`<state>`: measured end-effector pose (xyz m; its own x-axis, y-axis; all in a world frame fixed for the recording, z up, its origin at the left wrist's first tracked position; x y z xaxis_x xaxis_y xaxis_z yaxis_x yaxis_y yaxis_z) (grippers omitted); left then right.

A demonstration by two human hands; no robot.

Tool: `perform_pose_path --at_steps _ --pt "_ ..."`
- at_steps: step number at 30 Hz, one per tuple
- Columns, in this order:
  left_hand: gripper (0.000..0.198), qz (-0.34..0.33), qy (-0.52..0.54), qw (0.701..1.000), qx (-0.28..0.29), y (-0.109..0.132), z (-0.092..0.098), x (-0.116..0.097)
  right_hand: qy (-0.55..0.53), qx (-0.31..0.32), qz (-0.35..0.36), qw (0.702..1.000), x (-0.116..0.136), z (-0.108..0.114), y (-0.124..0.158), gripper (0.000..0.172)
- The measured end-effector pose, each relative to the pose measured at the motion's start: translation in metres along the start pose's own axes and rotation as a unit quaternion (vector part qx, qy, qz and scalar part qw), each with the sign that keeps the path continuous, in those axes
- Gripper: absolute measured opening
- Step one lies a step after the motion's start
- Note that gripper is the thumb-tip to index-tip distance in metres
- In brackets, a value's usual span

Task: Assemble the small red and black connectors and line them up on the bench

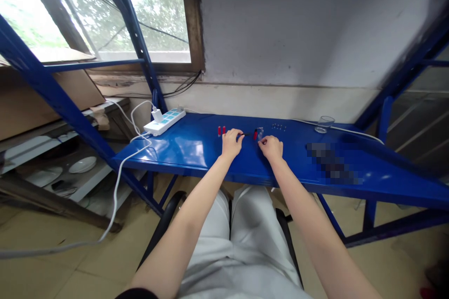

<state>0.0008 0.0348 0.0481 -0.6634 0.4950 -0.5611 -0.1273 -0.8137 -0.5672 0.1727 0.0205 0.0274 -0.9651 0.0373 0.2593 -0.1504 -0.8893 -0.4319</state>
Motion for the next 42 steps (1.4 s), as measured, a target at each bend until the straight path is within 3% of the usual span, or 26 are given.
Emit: perform_pose_path --at_steps 4,8,16,25,30,37,42 --pt "0.01 -0.005 0.046 0.999 -0.003 -0.002 0.002 0.0 0.043 -0.018 0.087 0.995 0.021 0.006 0.003 0.017" --pt "0.008 -0.008 0.062 0.998 0.0 -0.002 0.001 -0.001 0.056 -0.025 0.128 0.99 0.03 0.005 0.004 0.016" --pt "0.011 -0.007 0.089 0.996 -0.01 -0.002 0.002 -0.001 0.063 -0.026 0.107 0.992 0.025 0.002 0.004 0.016" --pt "0.013 -0.014 0.083 0.996 -0.009 -0.001 0.002 -0.002 0.071 -0.011 0.129 0.989 0.031 0.004 0.006 0.016" --pt "0.025 -0.059 0.064 0.996 -0.01 0.003 0.004 -0.011 0.057 -0.024 0.129 0.99 0.031 0.004 0.006 0.015" --pt "0.045 -0.135 -0.008 0.987 0.081 0.012 -0.01 -0.023 0.01 -0.067 0.121 0.99 0.027 0.01 0.007 0.014" --pt "0.042 -0.15 -0.001 0.984 0.092 0.013 -0.014 -0.023 -0.014 -0.102 0.132 0.986 0.024 0.011 0.007 0.016"
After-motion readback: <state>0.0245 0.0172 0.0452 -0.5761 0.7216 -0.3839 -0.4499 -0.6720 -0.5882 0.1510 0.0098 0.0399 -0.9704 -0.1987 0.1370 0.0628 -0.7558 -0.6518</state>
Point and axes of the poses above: each hand's wrist, its own y-axis away from the middle knuckle, its own z-axis out of the back of the hand, x = y × z, the point moved 6 cm from there along -y, towards the middle knuckle, and after that the axes turned 7 degrees about z, right-handed, at the moved point
